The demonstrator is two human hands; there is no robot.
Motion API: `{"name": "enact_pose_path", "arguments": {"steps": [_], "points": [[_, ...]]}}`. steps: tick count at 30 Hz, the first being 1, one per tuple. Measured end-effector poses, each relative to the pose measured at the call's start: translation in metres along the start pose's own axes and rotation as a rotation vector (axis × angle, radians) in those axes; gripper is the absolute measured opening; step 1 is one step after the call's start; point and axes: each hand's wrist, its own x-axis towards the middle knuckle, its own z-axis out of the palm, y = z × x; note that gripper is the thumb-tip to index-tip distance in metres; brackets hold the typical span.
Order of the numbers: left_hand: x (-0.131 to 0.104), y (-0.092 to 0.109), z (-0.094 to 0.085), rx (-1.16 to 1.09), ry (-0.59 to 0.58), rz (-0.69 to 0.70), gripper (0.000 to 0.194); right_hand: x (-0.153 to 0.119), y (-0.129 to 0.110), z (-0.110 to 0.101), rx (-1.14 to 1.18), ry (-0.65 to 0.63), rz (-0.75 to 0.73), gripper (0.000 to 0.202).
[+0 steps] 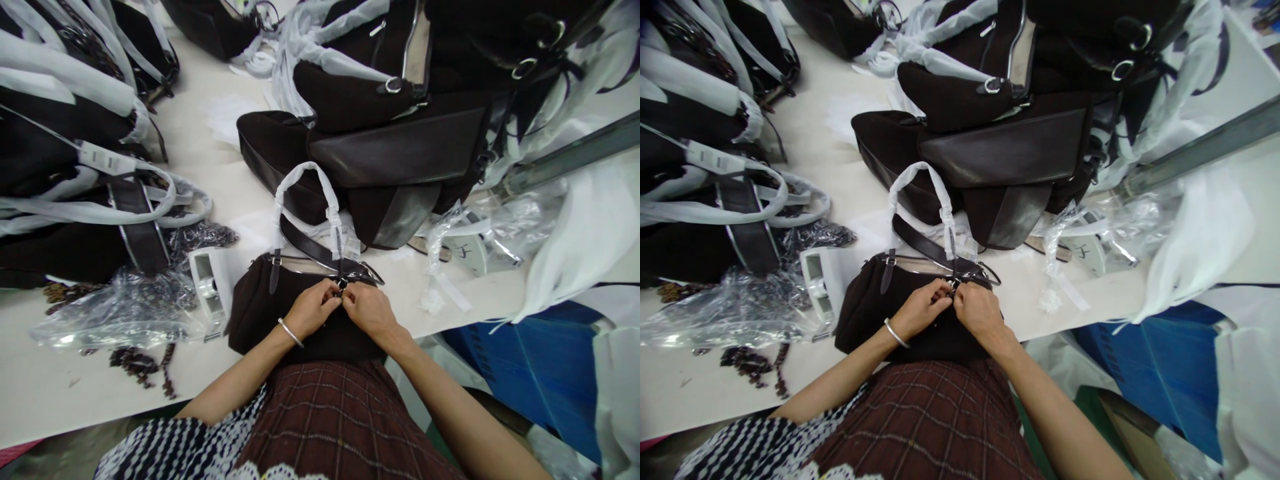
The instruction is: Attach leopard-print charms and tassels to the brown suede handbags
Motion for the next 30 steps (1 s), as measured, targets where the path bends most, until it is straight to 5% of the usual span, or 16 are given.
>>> {"name": "enact_pose_path", "arguments": {"steps": [10, 16, 21, 25, 30], "points": [[0.027, -0.018, 0.007, -0.363, -0.023, -0.207, 0.015, -0.006, 0.007, 0.004, 0.12, 0.015, -0.093, 0.019], [0.013, -0.026, 0.001, -0.597, 0.358, -0.301, 0.018, -0.018, 0.036, -0.002, 0.304, 0.038, -0.075, 0.013], [-0.011, -0.005, -0.002, -0.783, 0.254, -0.272, 0.026, -0.024, 0.022, -0.009, 0.87, 0.286, 0.024, 0.025], [-0.026, 0.011, 0.001, -0.725, 0.169, -0.203, 0.035, -0.019, -0.003, -0.008, 1.331, 0.109, 0.127, 0.023], [-0.027, 0.011, -0.002, -0.599, 0.226, -0.083, 0.03, -0.016, -0.002, -0.005, 1.147, -0.21, 0.147, 0.028]]}}
